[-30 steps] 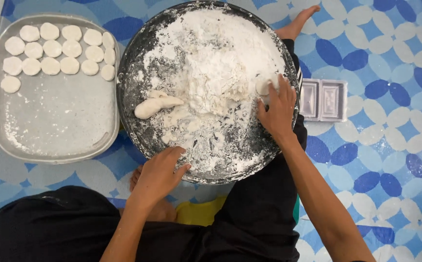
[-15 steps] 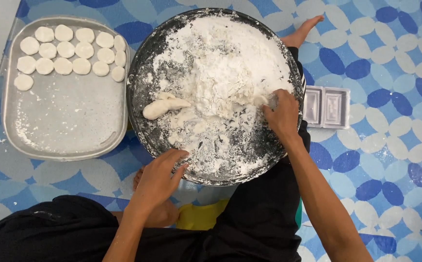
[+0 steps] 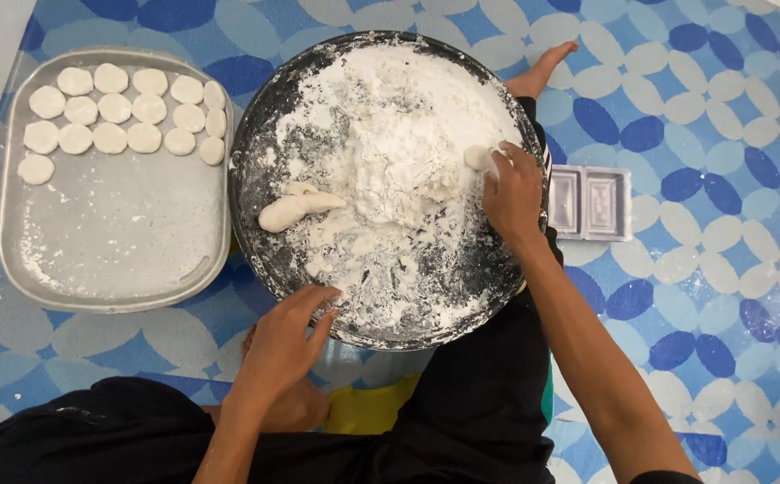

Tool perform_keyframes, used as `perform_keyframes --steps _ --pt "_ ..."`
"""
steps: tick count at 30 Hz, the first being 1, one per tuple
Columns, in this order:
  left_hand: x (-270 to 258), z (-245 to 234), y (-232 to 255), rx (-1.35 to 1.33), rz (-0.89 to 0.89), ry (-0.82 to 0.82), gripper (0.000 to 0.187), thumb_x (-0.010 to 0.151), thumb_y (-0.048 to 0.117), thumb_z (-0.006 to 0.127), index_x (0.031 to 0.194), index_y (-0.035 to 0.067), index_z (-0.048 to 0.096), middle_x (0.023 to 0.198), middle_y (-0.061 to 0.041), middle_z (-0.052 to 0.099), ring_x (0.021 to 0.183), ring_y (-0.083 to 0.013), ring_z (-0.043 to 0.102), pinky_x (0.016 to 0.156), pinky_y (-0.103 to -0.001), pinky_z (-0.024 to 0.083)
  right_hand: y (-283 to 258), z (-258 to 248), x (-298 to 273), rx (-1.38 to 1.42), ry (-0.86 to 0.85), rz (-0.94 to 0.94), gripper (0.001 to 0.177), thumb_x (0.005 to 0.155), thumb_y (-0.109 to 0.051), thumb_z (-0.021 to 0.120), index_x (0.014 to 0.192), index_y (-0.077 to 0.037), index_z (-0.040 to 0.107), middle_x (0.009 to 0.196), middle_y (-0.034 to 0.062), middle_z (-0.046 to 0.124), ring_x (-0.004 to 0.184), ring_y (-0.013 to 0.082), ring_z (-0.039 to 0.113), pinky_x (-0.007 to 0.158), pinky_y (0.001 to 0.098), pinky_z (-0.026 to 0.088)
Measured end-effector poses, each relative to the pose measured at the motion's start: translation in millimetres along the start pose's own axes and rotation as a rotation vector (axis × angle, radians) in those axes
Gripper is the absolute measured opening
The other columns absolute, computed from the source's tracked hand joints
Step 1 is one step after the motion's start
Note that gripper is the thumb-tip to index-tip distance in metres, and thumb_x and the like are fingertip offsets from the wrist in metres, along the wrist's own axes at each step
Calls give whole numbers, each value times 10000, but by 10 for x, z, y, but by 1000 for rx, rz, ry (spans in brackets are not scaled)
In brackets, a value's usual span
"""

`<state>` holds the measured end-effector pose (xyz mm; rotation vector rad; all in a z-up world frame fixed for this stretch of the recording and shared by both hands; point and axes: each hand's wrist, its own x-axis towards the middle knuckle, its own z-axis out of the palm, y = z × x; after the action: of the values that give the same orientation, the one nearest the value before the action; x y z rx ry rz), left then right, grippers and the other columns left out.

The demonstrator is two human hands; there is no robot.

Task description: Pinching off small pieces of dough from a larger mass and rolling them into balls between the palms before placing them on a tray.

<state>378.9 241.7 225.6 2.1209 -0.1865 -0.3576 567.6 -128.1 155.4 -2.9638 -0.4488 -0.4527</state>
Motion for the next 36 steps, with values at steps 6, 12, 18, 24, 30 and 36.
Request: perform_keyframes --steps 6,12,18,24,30,36 --pt "19 127 -14 -20 -99 60 282 909 174 635 1178 102 680 1086 -11 743 892 -243 725 771 -384 559 -170 210 -134 136 -182 -76 509 923 -23 517 1414 104 471 1565 346 358 1448 499 362 1217 614 260" --pt "40 167 -42 17 -133 34 297 910 181 618 1197 126 667 1118 8 732 952 -232 714 820 -378 550 -16 304 -25 22 -216 -31 623 1007 -267 464 1563 6 393 1670 281 64 1544 456 54 1241 625 102" --pt "74 161 -40 16 -166 18 281 906 196 631 1176 137 681 1111 11 745 954 -230 725 803 -382 560 -183 167 171 -45 48 -93 477 830 -63 655 1289 55 605 1442 241 480 1255 394 464 1030 479 363" --pt "81 156 -31 15 -162 29 283 897 186 642 1176 154 680 1120 18 749 926 -227 736 782 -374 571 -110 149 96 -41 59 -103 367 815 -219 769 1110 -11 707 1274 193 618 1169 336 546 1046 476 342" --pt "119 200 -76 20 -170 7 303 907 189 625 1197 123 684 1176 -18 731 995 -238 719 851 -388 564 -177 -59 -125 -49 -4 -71 415 794 -229 782 1117 0 655 1305 184 590 1129 342 539 1021 459 332" --pt "124 205 -71 11 -166 9 297 902 189 632 1189 137 688 1181 5 731 988 -228 718 832 -378 564 -128 2 -75 13 -214 -98 518 847 -75 684 1363 -87 641 1408 99 640 1287 300 566 1141 596 301"
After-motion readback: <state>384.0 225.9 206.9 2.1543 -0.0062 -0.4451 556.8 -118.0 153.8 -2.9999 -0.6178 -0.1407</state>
